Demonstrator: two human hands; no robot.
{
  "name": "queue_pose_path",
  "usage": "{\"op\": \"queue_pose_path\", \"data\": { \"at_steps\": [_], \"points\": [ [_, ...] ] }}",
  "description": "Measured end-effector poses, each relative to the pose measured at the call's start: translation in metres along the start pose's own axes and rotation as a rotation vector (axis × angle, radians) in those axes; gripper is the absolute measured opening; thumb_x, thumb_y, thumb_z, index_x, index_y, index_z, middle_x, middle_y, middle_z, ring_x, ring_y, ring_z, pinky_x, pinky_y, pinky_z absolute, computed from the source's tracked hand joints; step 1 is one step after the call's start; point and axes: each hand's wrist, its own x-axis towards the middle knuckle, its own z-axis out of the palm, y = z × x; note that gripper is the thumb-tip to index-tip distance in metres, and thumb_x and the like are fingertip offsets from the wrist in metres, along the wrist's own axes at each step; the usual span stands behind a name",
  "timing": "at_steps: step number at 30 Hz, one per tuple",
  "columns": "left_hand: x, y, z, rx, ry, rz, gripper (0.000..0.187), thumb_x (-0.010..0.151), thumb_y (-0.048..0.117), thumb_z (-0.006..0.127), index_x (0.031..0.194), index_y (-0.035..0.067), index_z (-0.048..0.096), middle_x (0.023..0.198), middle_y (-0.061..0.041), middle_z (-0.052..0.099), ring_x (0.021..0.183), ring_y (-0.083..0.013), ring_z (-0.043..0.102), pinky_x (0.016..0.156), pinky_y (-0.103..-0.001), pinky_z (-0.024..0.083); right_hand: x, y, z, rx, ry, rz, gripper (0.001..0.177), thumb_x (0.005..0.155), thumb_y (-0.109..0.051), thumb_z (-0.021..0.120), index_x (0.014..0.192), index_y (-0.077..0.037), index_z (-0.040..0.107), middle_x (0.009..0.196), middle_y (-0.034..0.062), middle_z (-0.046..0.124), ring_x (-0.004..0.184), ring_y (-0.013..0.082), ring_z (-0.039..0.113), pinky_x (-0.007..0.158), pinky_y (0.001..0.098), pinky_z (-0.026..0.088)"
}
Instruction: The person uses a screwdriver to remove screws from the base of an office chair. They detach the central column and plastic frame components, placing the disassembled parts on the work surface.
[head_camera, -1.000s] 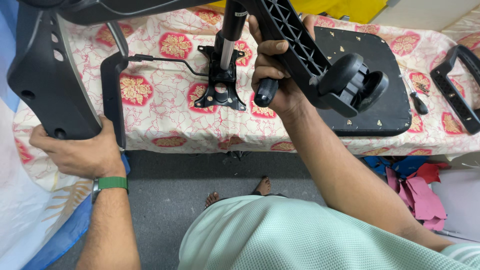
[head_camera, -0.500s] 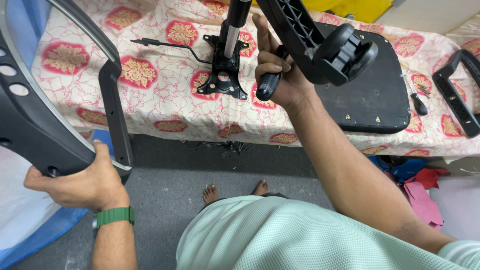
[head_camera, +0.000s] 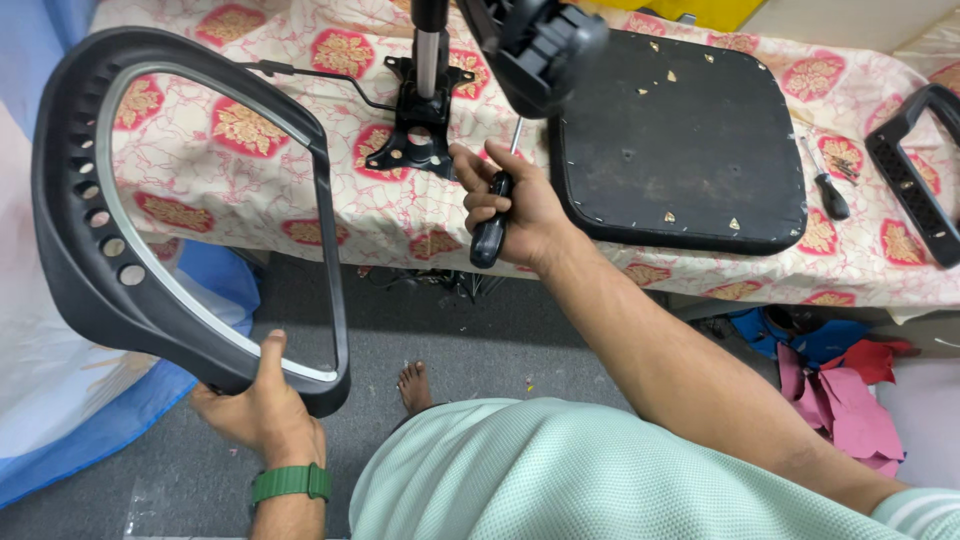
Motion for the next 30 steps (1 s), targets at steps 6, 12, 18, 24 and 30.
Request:
{"op": "queue_pose_path", "data": {
  "at_steps": [6, 12, 18, 24, 30],
  "points": [
    [-0.076, -0.005, 0.017, -0.032, -0.114, -0.131, 0.057, 0.077, 0.01, 0.085, 0.12, -0.003, 0.05, 0.108, -0.012, 0.061, 0.097, -0.0194, 0.069, 0.092, -0.034, 0.057, -0.047, -0.016, -0.057, -0.135, 0.123, 0.005, 0.033, 0.105, -0.03, 0.057, 0.125, -0.004, 0.064, 0.109, 0.0074, 0.075, 0.047, 0.0032, 0.042, 0.043, 0.0181, 0.039],
    [-0.153, -0.011, 0.044, -0.022, -0.24, -0.2, 0.047, 0.075, 0.01, 0.084, 0.112, -0.002, 0.057, 0.102, -0.011, 0.062, 0.09, -0.0195, 0.066, 0.086, -0.034, 0.055, -0.108, -0.045, -0.097, -0.329, 0.263, -0.091, 0.036, 0.101, -0.029, 0.057, 0.128, -0.005, 0.061, 0.122, 0.01, 0.075, 0.047, 0.003, 0.041, 0.043, 0.0185, 0.039],
    [-0.229, -0.01, 0.08, -0.028, -0.336, -0.343, 0.045, 0.074, 0.011, 0.082, 0.109, 0.003, 0.055, 0.101, -0.009, 0.06, 0.091, -0.0194, 0.066, 0.083, -0.039, 0.058, -0.172, -0.067, -0.127, -0.55, 0.481, -0.204, 0.04, 0.093, -0.032, 0.068, 0.121, -0.005, 0.064, 0.117, 0.0061, 0.073, 0.047, 0.0026, 0.042, 0.042, 0.0203, 0.041],
    [-0.28, -0.006, 0.124, -0.033, -0.496, -0.443, 0.04, 0.074, 0.011, 0.08, 0.107, 0.004, 0.058, 0.1, -0.008, 0.059, 0.093, -0.0188, 0.065, 0.08, -0.042, 0.059, -0.213, -0.101, -0.151, -0.613, 0.619, -0.316, 0.044, 0.094, -0.036, 0.074, 0.113, 0.002, 0.063, 0.101, 0.0098, 0.06, 0.051, 0.0038, 0.043, 0.043, 0.0217, 0.042],
    [-0.292, -0.016, 0.184, -0.026, -0.667, -0.397, 0.035, 0.075, 0.011, 0.082, 0.102, 0.003, 0.061, 0.096, -0.006, 0.063, 0.088, -0.0162, 0.066, 0.083, -0.028, 0.056, -0.227, -0.142, -0.169, -0.542, 0.659, -0.434, 0.048, 0.089, -0.036, 0.071, 0.125, -0.006, 0.063, 0.114, 0.0078, 0.071, 0.047, 0.0015, 0.04, 0.04, 0.0184, 0.04]
  ]
}}
